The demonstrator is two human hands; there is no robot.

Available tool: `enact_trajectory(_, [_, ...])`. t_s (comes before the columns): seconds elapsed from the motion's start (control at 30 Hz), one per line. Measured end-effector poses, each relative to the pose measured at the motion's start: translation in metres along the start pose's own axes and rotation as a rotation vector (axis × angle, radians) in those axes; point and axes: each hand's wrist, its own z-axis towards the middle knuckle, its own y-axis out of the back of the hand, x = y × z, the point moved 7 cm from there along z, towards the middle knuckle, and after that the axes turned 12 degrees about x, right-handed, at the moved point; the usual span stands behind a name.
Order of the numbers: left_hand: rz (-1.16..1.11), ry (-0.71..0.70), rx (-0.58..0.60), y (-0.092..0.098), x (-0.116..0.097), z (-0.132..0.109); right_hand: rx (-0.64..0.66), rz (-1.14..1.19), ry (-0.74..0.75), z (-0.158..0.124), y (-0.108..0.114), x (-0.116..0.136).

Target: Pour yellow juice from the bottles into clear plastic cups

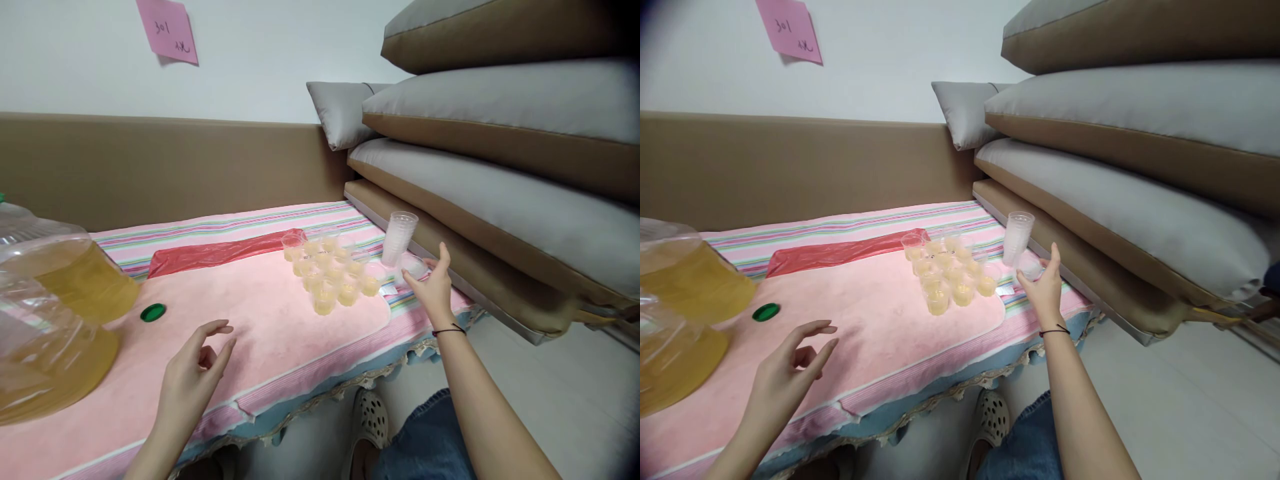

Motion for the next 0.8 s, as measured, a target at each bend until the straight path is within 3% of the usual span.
enact_trajectory(0.13, [-0.003,-0.014,-0.004,-0.0002,-0.0018,0.0005,-0.017,0.057,-0.009,-0.0009,0.0006,-0.0011])
enact_trajectory(0.6, [-0.008,0.010,0.006,-0.0002,-0.0033,-0.0029,0.006,-0.134,-0.059,-0.0023,0.0050,0.0055])
enact_trajectory(0.8, [-0.012,-0.003,0.002,0.0000,-0.0051,-0.0028,-0.047,-0.008,0.018,0.0008,0.0074,0.0062])
